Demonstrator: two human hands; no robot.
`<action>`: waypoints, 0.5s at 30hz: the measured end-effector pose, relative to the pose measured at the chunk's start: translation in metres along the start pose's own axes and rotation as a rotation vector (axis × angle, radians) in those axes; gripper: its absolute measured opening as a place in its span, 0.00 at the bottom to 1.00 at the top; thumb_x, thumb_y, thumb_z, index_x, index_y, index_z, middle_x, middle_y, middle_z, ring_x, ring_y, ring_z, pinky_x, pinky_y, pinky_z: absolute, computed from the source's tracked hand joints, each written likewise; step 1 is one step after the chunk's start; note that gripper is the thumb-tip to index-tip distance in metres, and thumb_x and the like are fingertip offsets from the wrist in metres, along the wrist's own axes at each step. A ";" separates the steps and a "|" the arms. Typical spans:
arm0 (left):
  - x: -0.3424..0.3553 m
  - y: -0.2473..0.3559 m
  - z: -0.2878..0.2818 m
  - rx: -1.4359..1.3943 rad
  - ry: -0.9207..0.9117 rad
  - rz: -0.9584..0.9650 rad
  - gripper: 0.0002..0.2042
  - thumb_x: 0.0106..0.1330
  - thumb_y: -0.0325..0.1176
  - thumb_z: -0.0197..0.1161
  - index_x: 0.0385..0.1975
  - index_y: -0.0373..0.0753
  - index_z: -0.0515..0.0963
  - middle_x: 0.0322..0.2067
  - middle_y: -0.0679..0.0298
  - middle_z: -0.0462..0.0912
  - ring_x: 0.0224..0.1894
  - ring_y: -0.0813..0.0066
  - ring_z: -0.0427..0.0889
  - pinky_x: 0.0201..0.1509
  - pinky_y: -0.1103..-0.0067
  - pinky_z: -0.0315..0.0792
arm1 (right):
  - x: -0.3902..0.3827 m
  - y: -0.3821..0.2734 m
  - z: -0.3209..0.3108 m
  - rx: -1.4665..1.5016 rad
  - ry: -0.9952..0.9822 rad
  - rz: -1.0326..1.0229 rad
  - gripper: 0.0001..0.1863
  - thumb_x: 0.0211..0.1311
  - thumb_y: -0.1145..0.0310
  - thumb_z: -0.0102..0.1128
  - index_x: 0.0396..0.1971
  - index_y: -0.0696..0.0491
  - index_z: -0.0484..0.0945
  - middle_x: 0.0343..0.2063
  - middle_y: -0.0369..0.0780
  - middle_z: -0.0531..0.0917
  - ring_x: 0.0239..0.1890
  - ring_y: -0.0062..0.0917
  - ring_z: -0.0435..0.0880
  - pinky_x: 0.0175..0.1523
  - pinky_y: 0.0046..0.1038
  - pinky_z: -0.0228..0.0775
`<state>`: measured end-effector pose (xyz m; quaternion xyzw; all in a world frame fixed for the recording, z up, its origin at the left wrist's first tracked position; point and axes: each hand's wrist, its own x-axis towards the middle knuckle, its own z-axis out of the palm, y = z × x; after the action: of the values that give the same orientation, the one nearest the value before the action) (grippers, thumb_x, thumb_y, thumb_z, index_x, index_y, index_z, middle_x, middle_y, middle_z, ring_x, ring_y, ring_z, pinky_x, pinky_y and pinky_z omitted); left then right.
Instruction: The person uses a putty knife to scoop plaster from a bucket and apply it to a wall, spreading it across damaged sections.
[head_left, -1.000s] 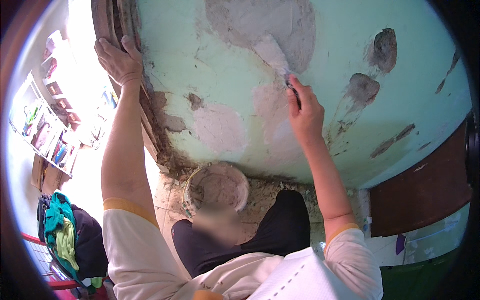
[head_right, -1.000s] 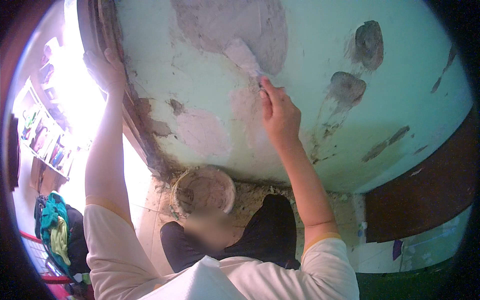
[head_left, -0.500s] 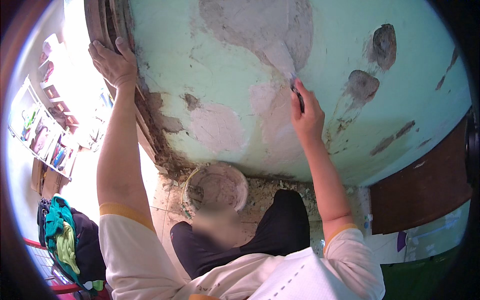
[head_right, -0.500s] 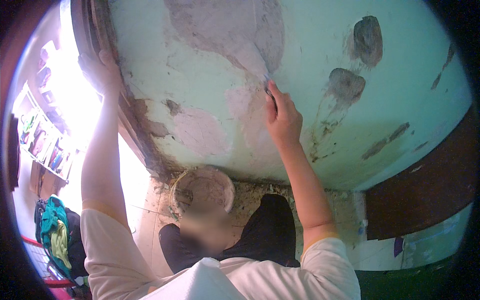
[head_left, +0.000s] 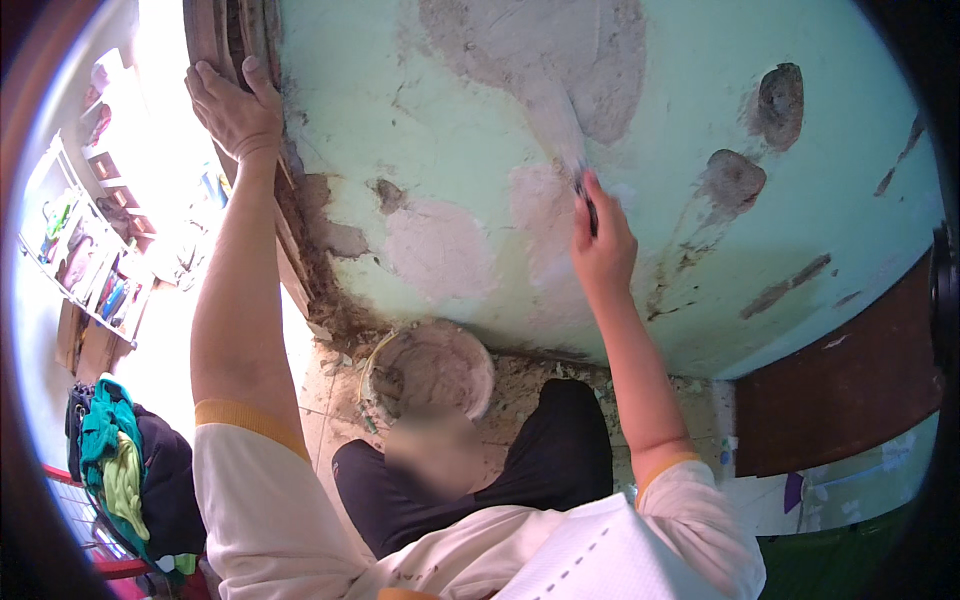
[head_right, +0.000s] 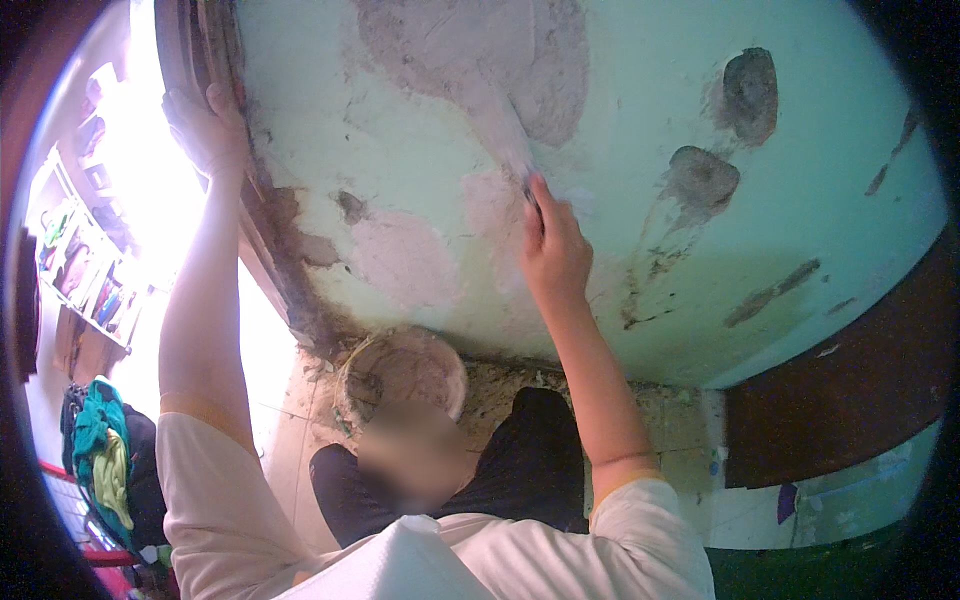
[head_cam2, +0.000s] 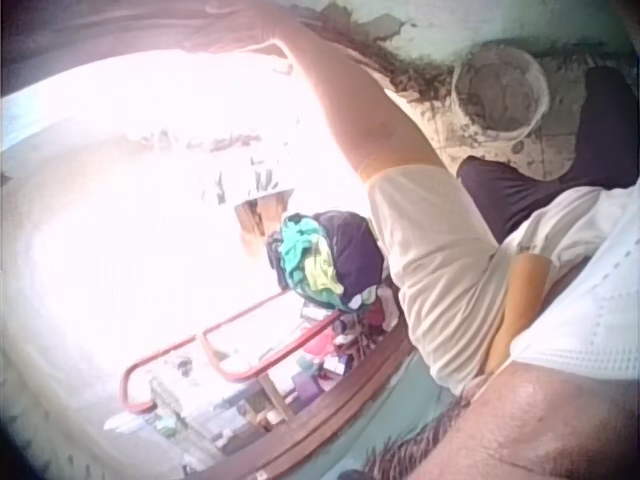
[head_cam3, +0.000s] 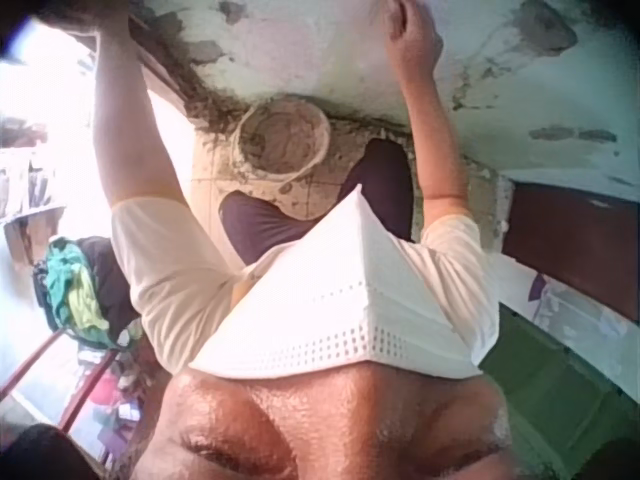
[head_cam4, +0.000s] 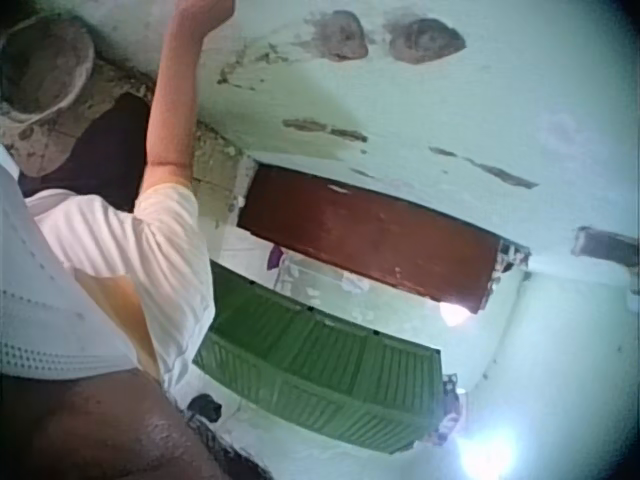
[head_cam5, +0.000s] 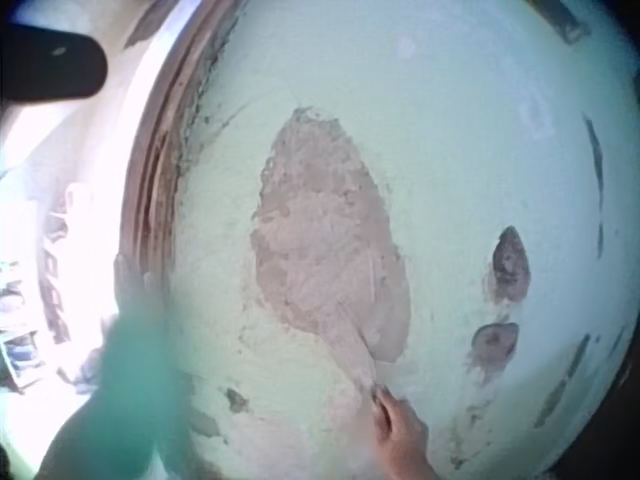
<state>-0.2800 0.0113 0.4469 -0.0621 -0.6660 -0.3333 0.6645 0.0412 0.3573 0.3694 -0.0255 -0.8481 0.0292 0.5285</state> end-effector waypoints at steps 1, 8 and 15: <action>0.000 0.003 0.002 -0.014 -0.003 -0.004 0.41 0.72 0.61 0.46 0.66 0.22 0.59 0.67 0.35 0.59 0.70 0.38 0.57 0.74 0.54 0.53 | -0.026 0.019 -0.004 -0.027 -0.004 0.002 0.19 0.70 0.70 0.60 0.59 0.51 0.77 0.33 0.41 0.82 0.29 0.32 0.83 0.33 0.30 0.77; -0.001 0.000 0.003 -0.016 0.030 -0.001 0.41 0.72 0.61 0.46 0.67 0.23 0.59 0.67 0.36 0.59 0.71 0.41 0.57 0.76 0.56 0.51 | 0.009 -0.004 -0.020 0.113 0.117 -0.095 0.20 0.70 0.69 0.59 0.61 0.48 0.76 0.30 0.41 0.81 0.28 0.34 0.82 0.30 0.33 0.77; 0.000 0.010 -0.002 -0.014 -0.005 -0.051 0.40 0.73 0.59 0.46 0.67 0.23 0.58 0.68 0.37 0.59 0.72 0.42 0.56 0.76 0.56 0.50 | -0.015 0.029 -0.016 -0.070 0.107 -0.041 0.21 0.71 0.68 0.59 0.63 0.50 0.74 0.29 0.41 0.80 0.27 0.34 0.81 0.30 0.31 0.77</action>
<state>-0.2733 0.0184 0.4500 -0.0506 -0.6665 -0.3546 0.6538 0.0627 0.3857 0.3614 -0.0281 -0.8195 -0.0129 0.5722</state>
